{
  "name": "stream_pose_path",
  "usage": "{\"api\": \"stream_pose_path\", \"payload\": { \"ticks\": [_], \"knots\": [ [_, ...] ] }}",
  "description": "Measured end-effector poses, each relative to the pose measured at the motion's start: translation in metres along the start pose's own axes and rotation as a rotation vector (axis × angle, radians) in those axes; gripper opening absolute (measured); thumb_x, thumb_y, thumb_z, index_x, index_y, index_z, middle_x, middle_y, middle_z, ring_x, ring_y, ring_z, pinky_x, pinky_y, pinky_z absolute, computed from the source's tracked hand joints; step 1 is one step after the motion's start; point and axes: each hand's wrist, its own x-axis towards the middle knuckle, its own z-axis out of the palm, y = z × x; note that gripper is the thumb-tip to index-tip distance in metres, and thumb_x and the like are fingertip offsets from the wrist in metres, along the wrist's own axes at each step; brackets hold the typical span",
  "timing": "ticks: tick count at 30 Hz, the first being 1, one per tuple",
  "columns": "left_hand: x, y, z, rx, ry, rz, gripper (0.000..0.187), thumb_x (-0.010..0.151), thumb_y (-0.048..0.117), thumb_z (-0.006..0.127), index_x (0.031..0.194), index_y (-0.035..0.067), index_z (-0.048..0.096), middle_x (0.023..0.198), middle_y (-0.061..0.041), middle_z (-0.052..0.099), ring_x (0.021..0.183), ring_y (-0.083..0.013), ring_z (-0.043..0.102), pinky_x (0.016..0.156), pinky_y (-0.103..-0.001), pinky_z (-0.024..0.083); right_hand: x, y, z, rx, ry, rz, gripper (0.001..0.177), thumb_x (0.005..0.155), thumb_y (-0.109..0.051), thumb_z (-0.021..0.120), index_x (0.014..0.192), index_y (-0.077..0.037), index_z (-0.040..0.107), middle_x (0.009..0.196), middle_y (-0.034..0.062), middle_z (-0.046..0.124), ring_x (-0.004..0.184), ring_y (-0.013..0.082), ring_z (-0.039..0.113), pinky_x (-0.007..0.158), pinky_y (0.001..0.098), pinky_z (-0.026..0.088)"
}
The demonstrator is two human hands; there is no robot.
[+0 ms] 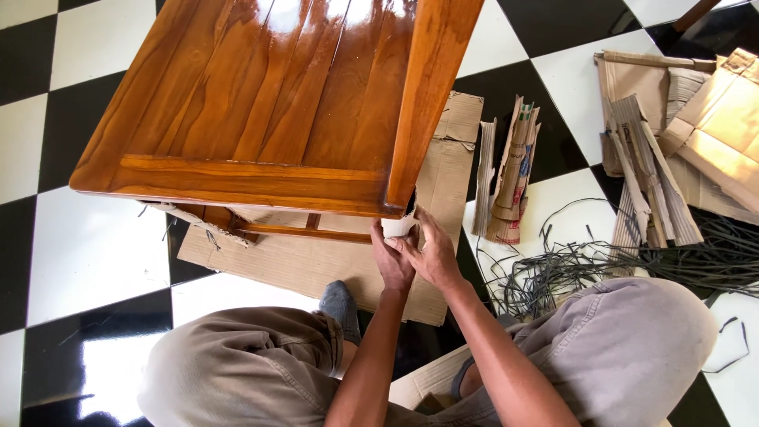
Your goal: Wrap wooden table legs with cardboard and secure them with plastic ties for shipping
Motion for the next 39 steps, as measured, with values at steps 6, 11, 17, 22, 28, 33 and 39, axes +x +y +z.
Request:
{"api": "stream_pose_path", "payload": {
  "ticks": [6, 11, 17, 22, 28, 33, 39],
  "knots": [
    [-0.007, 0.006, -0.001, -0.031, -0.052, -0.106, 0.088, 0.075, 0.005, 0.080, 0.151, 0.009, 0.036, 0.131, -0.022, 0.058, 0.125, -0.0397, 0.057, 0.107, -0.047, 0.050, -0.003, -0.006, 0.005, 0.040, 0.045, 0.033, 0.075, 0.085, -0.037, 0.085, 0.147, -0.008, 0.052, 0.116, 0.0191, 0.064, 0.106, 0.0397, 0.069, 0.093, 0.0513, 0.055],
    [-0.008, 0.075, 0.000, -0.321, 0.070, -0.270, 0.073, 0.087, 0.023, 0.062, 0.153, 0.007, 0.032, 0.145, -0.025, 0.047, 0.130, -0.0392, 0.048, 0.105, -0.056, 0.049, -0.004, -0.004, 0.008, -0.035, -0.008, 0.113, 0.086, 0.081, -0.042, 0.087, 0.147, -0.004, 0.048, 0.118, 0.0230, 0.060, 0.104, 0.0447, 0.068, 0.090, 0.0558, 0.056],
    [-0.028, -0.025, -0.014, 0.120, 0.007, -0.213, 0.091, 0.084, 0.038, 0.073, 0.159, 0.019, 0.027, 0.155, -0.011, 0.046, 0.134, -0.0350, 0.052, 0.104, -0.052, 0.051, -0.004, -0.008, 0.007, -0.055, -0.025, 0.199, 0.098, 0.076, -0.044, 0.090, 0.151, -0.004, 0.042, 0.122, 0.0258, 0.059, 0.094, 0.0447, 0.068, 0.084, 0.0553, 0.056],
    [-0.046, -0.036, -0.015, 0.260, 0.061, -0.074, 0.104, 0.075, 0.029, 0.086, 0.160, 0.013, 0.030, 0.155, -0.018, 0.042, 0.140, -0.0398, 0.045, 0.114, -0.050, 0.041, -0.009, 0.001, 0.011, -0.046, -0.019, 0.168, 0.097, 0.075, -0.046, 0.091, 0.147, 0.000, 0.046, 0.120, 0.0286, 0.059, 0.110, 0.0523, 0.064, 0.095, 0.0610, 0.052],
    [-0.054, -0.039, -0.011, 0.204, 0.030, -0.067, 0.099, 0.081, 0.036, 0.084, 0.160, 0.010, 0.029, 0.157, -0.023, 0.037, 0.143, -0.0437, 0.039, 0.116, -0.054, 0.035, -0.014, 0.012, 0.015, -0.027, 0.011, 0.091, 0.079, 0.075, -0.044, 0.092, 0.131, -0.001, 0.057, 0.110, 0.0248, 0.063, 0.106, 0.0494, 0.066, 0.093, 0.0564, 0.053],
    [-0.052, -0.007, -0.011, 0.162, 0.017, 0.008, 0.074, 0.095, 0.026, 0.066, 0.157, 0.003, 0.032, 0.151, -0.026, 0.042, 0.136, -0.0476, 0.046, 0.111, -0.054, 0.040, -0.016, -0.003, 0.013, -0.017, 0.078, 0.051, 0.075, 0.077, -0.042, 0.092, 0.130, -0.002, 0.057, 0.109, 0.0242, 0.064, 0.106, 0.0475, 0.066, 0.093, 0.0548, 0.053],
    [-0.063, -0.037, -0.013, 0.257, 0.010, 0.065, 0.073, 0.096, 0.036, 0.063, 0.155, 0.003, 0.035, 0.148, -0.019, 0.046, 0.130, -0.0385, 0.055, 0.100, -0.046, 0.051, -0.015, -0.011, 0.016, -0.036, 0.181, -0.065, 0.077, 0.077, -0.041, 0.091, 0.133, -0.001, 0.056, 0.108, 0.0213, 0.064, 0.102, 0.0431, 0.067, 0.093, 0.0526, 0.053]
  ]
}}
